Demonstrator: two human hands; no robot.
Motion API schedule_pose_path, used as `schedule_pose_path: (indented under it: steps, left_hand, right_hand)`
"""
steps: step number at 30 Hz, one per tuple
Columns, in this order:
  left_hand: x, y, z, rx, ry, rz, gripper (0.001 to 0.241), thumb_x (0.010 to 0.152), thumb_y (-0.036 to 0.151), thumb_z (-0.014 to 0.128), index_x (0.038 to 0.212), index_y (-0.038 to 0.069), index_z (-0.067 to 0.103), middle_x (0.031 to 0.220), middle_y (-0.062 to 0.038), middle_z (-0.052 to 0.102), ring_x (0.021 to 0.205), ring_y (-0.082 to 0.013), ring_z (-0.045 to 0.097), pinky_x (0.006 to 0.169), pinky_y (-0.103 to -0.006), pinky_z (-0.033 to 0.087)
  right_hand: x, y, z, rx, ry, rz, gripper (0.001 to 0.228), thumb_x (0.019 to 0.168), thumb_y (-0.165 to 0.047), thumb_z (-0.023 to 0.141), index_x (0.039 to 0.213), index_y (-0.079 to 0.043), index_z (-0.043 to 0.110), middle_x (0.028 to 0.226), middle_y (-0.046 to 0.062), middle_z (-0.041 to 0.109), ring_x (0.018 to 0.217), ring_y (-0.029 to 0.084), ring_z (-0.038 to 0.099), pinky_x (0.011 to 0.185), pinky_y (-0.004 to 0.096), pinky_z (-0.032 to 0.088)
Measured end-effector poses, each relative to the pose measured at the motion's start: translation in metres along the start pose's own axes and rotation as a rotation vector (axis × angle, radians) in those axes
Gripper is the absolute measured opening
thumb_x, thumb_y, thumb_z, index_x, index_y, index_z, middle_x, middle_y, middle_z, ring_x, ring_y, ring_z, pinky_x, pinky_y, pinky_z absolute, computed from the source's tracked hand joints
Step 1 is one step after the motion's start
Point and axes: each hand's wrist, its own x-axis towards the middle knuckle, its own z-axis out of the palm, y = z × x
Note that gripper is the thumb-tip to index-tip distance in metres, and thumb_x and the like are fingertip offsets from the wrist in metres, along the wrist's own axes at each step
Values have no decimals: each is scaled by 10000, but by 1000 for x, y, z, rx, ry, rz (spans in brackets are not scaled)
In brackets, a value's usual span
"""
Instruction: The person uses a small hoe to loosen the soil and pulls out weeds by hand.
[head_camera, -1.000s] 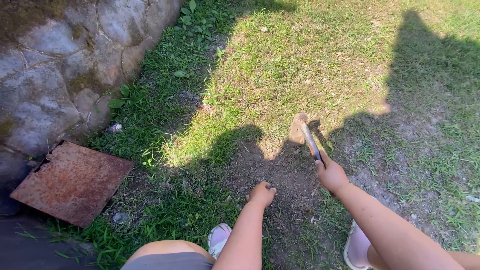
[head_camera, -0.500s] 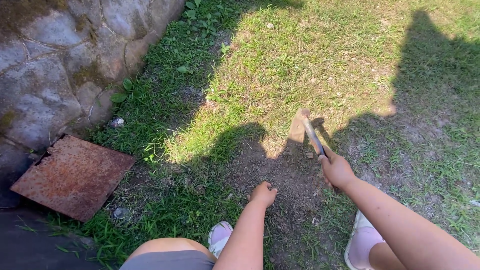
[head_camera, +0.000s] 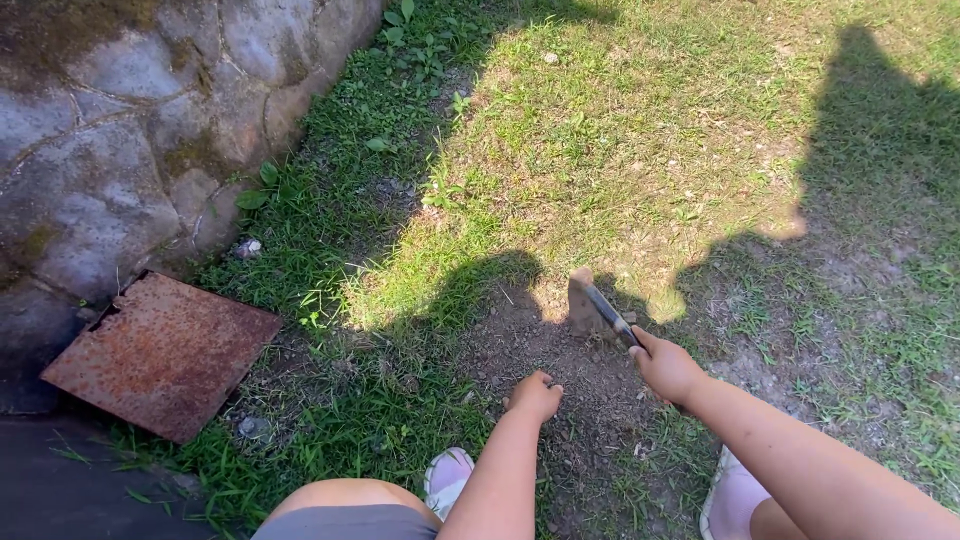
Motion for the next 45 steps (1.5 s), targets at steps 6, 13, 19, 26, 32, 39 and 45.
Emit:
schedule_pose_path:
  steps: [6,13,19,26,32,39,45]
  left_hand:
    - [3,-3,5,-8,2,5,520,947,471,650,1401,226,575,1417,-68,629,1360,-286,559,1188,-523,313]
    - [6,-2,7,-10,-8,-7,507,949,466,648,1391,225,582,1423,-66,619,1369,-289,544,1185,-533,323]
    - [3,-3,2,-62,-23,-17,494,948,451,638,1381,219,592,1410,-45,641,1372,-277,547,1229,-564,242]
    - [5,-13,3,-74,3,-2,516,960,451,639,1413,212,575,1424,-69,617,1383,-296,531,1246,-575,201]
    - [2,-10,2,-42,3,-15,508,955,451,636,1406,222,582,1415,-72,636,1373,-298,545,1234,-550,249]
    - [4,-6,1,-45,7,-10,511,954,461,642,1407,232,583,1429,-58,618,1379,-289,537,1208,-541,298]
    - [5,-8,3,-37,-7,-7,517,957,462,647,1413,228,573,1434,-44,620,1389,-276,528,1218,-542,275]
  right_hand:
    - [-2,-78,-34,-39,344,-453,586,1028,-315,529,1589,-213,396,790,170,676,591,261,653,600,421,544]
    - [36,-127,-8,201,309,-264,622,1021,-359,439,1629,-262,352,872,236,676,739,355,682,741,502,558]
    - [98,-24,35,-183,224,-400,601,971,-368,551,1535,-197,437,1019,194,702,914,364,682,820,487,547]
    - [21,-69,-10,9,50,-56,626,974,-319,554,1584,-289,419,685,114,623,511,228,600,536,398,545]
    - [27,-101,-1,390,246,-286,645,987,-313,539,1608,-220,393,648,72,557,504,162,549,489,354,483]
    - [50,-36,58,-115,371,-229,600,1013,-385,514,1586,-264,385,1047,251,721,928,434,702,841,504,557]
    - [11,-17,36,-119,149,-34,624,997,-373,524,1602,-310,384,978,226,755,907,382,748,867,465,576]
